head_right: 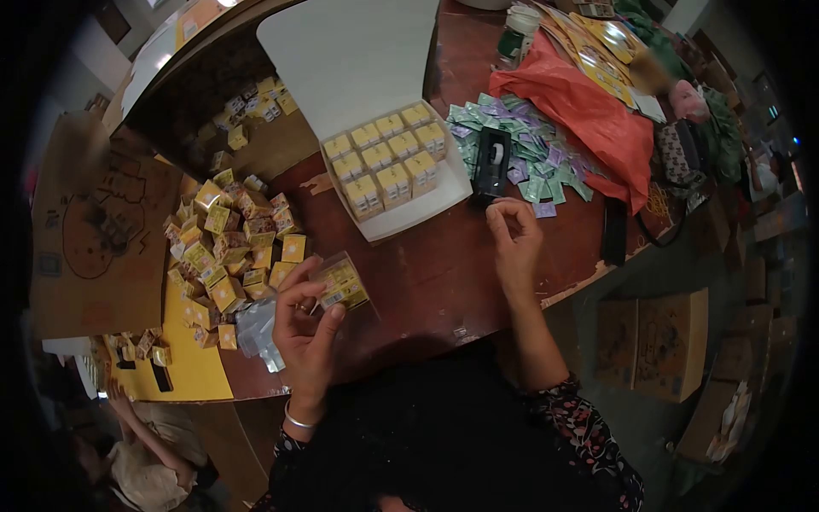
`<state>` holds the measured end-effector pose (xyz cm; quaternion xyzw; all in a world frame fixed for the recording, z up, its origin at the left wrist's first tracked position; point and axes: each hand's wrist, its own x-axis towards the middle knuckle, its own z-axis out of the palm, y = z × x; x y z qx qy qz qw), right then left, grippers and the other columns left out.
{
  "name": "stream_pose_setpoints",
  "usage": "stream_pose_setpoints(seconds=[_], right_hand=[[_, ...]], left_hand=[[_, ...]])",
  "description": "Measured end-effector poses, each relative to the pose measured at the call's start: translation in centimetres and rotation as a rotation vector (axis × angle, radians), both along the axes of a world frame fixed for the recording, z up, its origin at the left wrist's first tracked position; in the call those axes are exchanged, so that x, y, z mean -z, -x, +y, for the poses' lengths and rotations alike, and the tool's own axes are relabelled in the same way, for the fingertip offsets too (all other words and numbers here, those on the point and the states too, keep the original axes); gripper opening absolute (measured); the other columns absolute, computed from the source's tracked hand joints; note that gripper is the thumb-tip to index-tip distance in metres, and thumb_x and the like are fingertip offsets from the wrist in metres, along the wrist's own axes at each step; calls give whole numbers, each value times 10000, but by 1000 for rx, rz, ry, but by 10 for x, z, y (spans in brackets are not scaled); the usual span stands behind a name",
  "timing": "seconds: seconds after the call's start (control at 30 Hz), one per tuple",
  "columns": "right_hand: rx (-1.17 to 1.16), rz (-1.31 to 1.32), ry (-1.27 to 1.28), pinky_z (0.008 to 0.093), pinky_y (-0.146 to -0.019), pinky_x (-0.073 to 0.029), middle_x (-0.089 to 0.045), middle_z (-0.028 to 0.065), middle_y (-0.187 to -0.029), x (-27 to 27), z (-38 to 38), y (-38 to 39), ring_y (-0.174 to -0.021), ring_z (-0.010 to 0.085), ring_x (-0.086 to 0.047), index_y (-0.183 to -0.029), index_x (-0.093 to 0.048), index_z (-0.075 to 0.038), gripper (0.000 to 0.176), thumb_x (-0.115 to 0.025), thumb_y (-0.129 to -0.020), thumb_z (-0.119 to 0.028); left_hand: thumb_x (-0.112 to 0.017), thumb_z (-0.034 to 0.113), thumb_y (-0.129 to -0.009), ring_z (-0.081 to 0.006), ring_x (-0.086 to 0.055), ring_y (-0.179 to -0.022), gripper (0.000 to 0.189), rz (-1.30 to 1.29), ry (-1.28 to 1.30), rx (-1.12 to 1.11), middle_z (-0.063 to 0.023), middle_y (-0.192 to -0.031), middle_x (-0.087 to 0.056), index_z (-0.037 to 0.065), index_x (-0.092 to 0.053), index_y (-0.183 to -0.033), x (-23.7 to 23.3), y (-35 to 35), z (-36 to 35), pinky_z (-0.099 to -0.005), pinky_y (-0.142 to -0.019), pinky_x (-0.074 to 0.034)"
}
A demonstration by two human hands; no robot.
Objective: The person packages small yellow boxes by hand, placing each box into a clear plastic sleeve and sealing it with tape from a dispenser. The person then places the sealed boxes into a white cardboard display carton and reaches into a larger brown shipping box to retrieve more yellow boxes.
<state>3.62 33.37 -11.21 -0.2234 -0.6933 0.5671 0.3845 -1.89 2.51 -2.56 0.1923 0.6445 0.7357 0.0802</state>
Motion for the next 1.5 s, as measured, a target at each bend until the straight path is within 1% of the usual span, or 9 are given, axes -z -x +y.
stream_pose_setpoints(seconds=[0.2,0.63,0.73,0.83,0.93,1.13,1.33,1.43,1.5], right_hand=[[-730,60,460,255,-668,-582,-706,84,-878,-99,-95,-11,-731,114,-683,-1063,-669,13,97,-661,-1001,-60],[-680,-77,356,207,-631,-511,-718,53,-872,-101,-125,6,-722,57,-647,-1141,-670,5,196,-721,-965,-64],[-561,-122,146,220,-581,-485,-692,46,-833,-91,-124,6,-698,62,-631,-1195,-665,-11,323,-787,-900,-59],[-403,212,-517,239,-537,-437,-611,28,-759,-79,-114,17,-638,101,-582,-1217,-683,-44,423,-835,-823,-28],[-442,341,-775,262,-524,-426,-590,27,-764,-76,-107,24,-640,143,-581,-1157,-740,-81,420,-868,-758,-44],[-737,119,-926,318,-566,-502,-593,25,-764,-98,-81,34,-635,186,-605,-1198,-715,-122,449,-862,-774,-116],[-1071,-359,-464,285,-620,-513,-618,32,-787,-114,-67,34,-664,128,-622,-1334,-566,-91,616,-861,-793,-97],[-954,-229,108,274,-647,-521,-657,12,-853,-76,-67,31,-720,79,-620,-1332,-506,-55,604,-838,-828,-72],[-953,-155,293,274,-691,-554,-700,53,-956,-68,-76,31,-809,103,-662,-1337,-454,-27,604,-820,-859,-67]], left_hand=[[-722,-17,-925,-331,-477,-1379,278,313,188,-53,-196,-1487,-429,45,-654,-1187,-1,-1,15,-431,-1136,-429],[-724,-74,-883,-397,-537,-1332,325,466,258,-51,-233,-1478,-419,50,-682,-1180,6,-3,17,-477,-1120,-474],[-729,-68,-882,-383,-540,-1331,333,462,269,-52,-224,-1469,-432,52,-676,-1188,0,-3,16,-469,-1119,-474],[-743,-53,-878,-356,-546,-1328,342,388,254,-8,-206,-1454,-460,55,-671,-1195,2,-1,16,-445,-1091,-490],[-755,-38,-875,-329,-551,-1328,327,131,185,16,-185,-1449,-481,53,-679,-1180,-4,-5,16,-420,-1047,-509],[-795,-25,-820,-398,-543,-1330,637,292,284,74,-221,-1509,-438,71,-545,-1398,1,5,9,-411,-996,-532],[-909,78,-722,-389,-406,-1463,1012,589,474,132,-218,-1602,-349,83,-349,-1565,-40,17,7,-445,-1110,-471],[-956,201,-681,-398,-382,-1474,1095,854,494,-229,-236,-1593,-356,30,-327,-1561,-65,26,-22,-475,-1203,-335],[-960,204,-678,-370,-397,-1468,1119,644,340,-263,-218,-1592,-372,30,-309,-1571,-59,27,-35,-465,-1205,-336]])
